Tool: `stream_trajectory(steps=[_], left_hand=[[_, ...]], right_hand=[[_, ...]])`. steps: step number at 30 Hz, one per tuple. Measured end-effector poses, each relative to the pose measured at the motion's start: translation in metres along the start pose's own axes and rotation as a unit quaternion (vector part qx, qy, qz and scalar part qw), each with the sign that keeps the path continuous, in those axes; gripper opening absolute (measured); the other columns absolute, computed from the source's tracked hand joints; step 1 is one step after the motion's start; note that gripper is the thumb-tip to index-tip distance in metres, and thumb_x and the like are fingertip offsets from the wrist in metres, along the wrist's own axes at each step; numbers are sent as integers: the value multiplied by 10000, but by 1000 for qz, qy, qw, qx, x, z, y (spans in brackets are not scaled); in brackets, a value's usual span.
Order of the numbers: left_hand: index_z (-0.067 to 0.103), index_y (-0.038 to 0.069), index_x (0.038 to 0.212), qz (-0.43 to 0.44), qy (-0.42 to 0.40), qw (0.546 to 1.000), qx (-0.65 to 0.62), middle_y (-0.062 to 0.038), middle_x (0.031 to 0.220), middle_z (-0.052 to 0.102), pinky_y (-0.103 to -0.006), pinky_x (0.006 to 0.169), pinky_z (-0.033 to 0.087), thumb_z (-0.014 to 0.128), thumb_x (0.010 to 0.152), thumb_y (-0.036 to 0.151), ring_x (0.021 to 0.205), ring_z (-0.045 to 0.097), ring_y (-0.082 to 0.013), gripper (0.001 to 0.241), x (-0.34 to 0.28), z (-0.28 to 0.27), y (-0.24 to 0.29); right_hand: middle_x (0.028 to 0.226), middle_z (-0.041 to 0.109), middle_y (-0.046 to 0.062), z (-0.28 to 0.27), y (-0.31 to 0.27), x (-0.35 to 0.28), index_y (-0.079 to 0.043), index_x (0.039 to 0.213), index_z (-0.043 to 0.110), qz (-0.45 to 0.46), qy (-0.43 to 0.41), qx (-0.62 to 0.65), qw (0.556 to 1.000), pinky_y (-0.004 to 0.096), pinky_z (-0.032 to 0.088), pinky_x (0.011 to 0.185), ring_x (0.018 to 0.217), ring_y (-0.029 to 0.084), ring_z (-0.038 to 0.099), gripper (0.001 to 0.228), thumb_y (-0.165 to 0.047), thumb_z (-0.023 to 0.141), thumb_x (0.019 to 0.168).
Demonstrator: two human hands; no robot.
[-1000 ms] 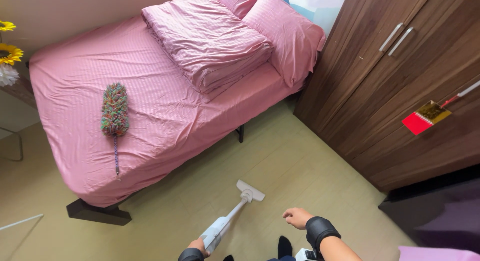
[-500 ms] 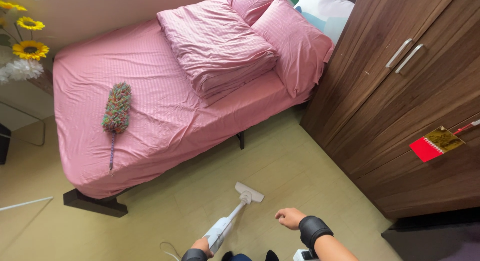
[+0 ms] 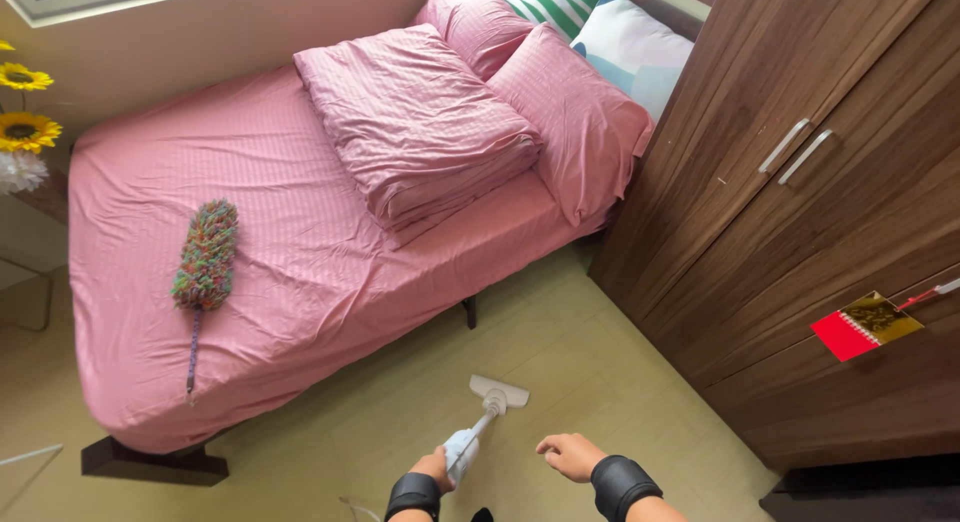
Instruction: The person vacuums the floor of a bedroom using a white corded stick vacuum cleaner. They move the vacuum back and forth across the light-colored floor, navigating around furniture such as a bed with pink sheets, a wardrobe, and a small table.
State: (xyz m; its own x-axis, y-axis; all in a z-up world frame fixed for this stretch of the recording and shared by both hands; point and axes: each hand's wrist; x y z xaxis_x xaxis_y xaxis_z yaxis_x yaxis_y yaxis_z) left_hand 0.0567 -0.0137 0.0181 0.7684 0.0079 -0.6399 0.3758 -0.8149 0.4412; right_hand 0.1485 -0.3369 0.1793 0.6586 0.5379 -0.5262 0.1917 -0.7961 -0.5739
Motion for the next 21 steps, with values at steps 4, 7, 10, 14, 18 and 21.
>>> stream_trajectory(steps=[4, 7, 10, 14, 18, 21], left_hand=[[331, 60, 1451, 27, 66, 996, -54, -249, 1183, 696, -449, 959, 559, 820, 792, 264, 1122, 673, -414, 847, 22, -20, 44], [249, 77, 1482, 40, 61, 995, -75, -298, 1173, 671, -455, 967, 553, 823, 781, 216, 1115, 663, -444, 916, 25, -27, 82], [222, 126, 1490, 40, 3, 986, -160, -306, 1143, 678, -468, 910, 609, 741, 785, 157, 1056, 718, -442, 875, 2, -41, 124], [191, 123, 1486, 59, -1, 970, -235, -335, 1122, 670, -493, 897, 604, 643, 812, 97, 1028, 734, -458, 812, 11, -9, 153], [108, 123, 1514, 77, 38, 956, -281, -342, 1131, 683, -476, 937, 563, 625, 842, 88, 1070, 706, -462, 848, 32, 32, 183], [77, 139, 1545, 70, 75, 924, -368, -310, 1176, 681, -457, 955, 555, 621, 867, 113, 1097, 705, -430, 870, 29, 52, 222]], right_hand=[[1085, 774, 106, -9, -13, 5, -144, 1222, 711, 9, 13, 23, 1000, 373, 568, 938, 1041, 277, 734, 348, -237, 590, 909], [1068, 777, 108, -9, -12, 11, -149, 1280, 671, 0, 15, 25, 1000, 380, 569, 933, 1033, 285, 736, 393, -221, 612, 897], [1089, 768, 116, -7, -4, 16, -149, 1382, 575, -27, 16, 12, 999, 395, 559, 942, 1055, 310, 722, 522, -232, 660, 874], [1137, 737, 148, -25, -6, 11, -145, 1480, 440, -45, -10, -20, 999, 414, 543, 959, 1092, 350, 692, 700, -280, 718, 852], [1204, 694, 184, -51, 3, 5, -149, 1544, 312, -74, -74, -70, 992, 434, 518, 981, 1136, 386, 658, 841, -364, 762, 866], [1192, 702, 197, -57, 41, 8, -151, 1562, 283, -103, -99, -87, 986, 449, 524, 966, 1120, 397, 667, 873, -378, 767, 871]])
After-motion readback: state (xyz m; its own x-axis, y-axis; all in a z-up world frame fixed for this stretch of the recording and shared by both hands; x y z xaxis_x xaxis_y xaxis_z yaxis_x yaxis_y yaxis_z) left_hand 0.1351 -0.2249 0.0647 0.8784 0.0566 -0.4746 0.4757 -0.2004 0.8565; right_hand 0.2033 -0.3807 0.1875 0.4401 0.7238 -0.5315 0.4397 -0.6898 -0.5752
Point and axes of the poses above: each hand's wrist, its own x-axis towards the middle knuckle, its own z-axis out of the palm, y = z × x
